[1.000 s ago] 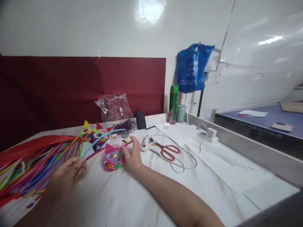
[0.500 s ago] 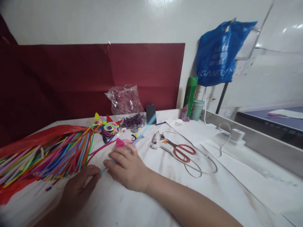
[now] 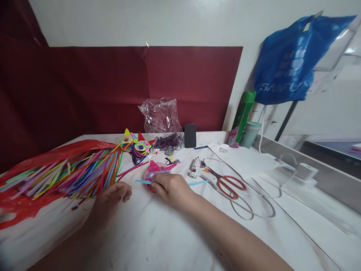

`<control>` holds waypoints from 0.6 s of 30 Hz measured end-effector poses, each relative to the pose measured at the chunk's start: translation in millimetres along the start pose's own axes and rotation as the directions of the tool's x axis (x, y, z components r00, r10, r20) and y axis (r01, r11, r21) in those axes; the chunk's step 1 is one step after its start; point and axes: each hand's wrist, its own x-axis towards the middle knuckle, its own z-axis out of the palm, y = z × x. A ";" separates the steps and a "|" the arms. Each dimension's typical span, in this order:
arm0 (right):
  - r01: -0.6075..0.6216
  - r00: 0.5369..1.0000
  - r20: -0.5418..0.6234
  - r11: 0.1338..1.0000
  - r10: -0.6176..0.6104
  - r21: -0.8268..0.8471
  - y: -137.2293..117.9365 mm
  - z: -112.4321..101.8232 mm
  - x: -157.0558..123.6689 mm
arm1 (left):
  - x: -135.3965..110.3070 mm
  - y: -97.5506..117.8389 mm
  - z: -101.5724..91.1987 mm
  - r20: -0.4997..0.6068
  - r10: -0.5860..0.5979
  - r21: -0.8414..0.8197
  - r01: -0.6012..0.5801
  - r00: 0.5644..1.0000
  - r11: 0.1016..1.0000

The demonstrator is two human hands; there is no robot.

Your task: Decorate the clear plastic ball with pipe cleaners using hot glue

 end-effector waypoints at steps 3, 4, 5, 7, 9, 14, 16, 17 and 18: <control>0.131 0.990 0.060 0.987 -0.126 -0.091 -2.2 12.9 -3.0 | -3.0 0.0 1.6 0.084 -0.077 0.073 0.071 0.993 0.995; 0.189 0.980 0.085 0.972 -0.178 -0.137 -3.7 16.4 -3.7 | -4.2 1.5 1.9 0.117 -0.085 0.109 0.072 0.990 0.991; 0.225 0.972 0.107 0.957 -0.208 -0.183 -5.2 18.6 -4.1 | -5.3 3.6 1.9 0.137 -0.079 0.151 0.058 0.987 0.987; 0.245 0.967 0.132 0.939 -0.218 -0.242 -7.8 19.0 -3.6 | -6.5 8.6 1.8 0.134 -0.049 0.224 0.018 0.990 0.974; 0.234 0.970 0.135 0.938 -0.205 -0.255 -9.0 15.1 -1.9 | -6.0 13.2 1.5 0.128 -0.017 0.257 -0.017 0.992 0.966; 0.218 0.972 0.137 0.953 -0.192 -0.212 -9.0 5.2 1.0 | -2.0 16.3 1.7 0.108 0.041 0.273 -0.069 0.993 0.960; 0.200 0.974 0.139 0.966 -0.178 -0.162 -6.4 2.1 0.9 | 0.7 13.7 0.9 0.039 0.006 0.275 -0.016 0.999 0.961; 0.179 0.978 0.134 0.974 -0.161 -0.135 -4.1 0.0 0.9 | 2.6 11.4 0.0 -0.006 -0.021 0.260 0.022 1.000 0.965; 0.147 0.983 0.126 0.983 -0.133 -0.114 -1.1 -2.6 0.9 | 4.7 8.6 -1.1 -0.050 -0.050 0.236 0.061 0.997 0.970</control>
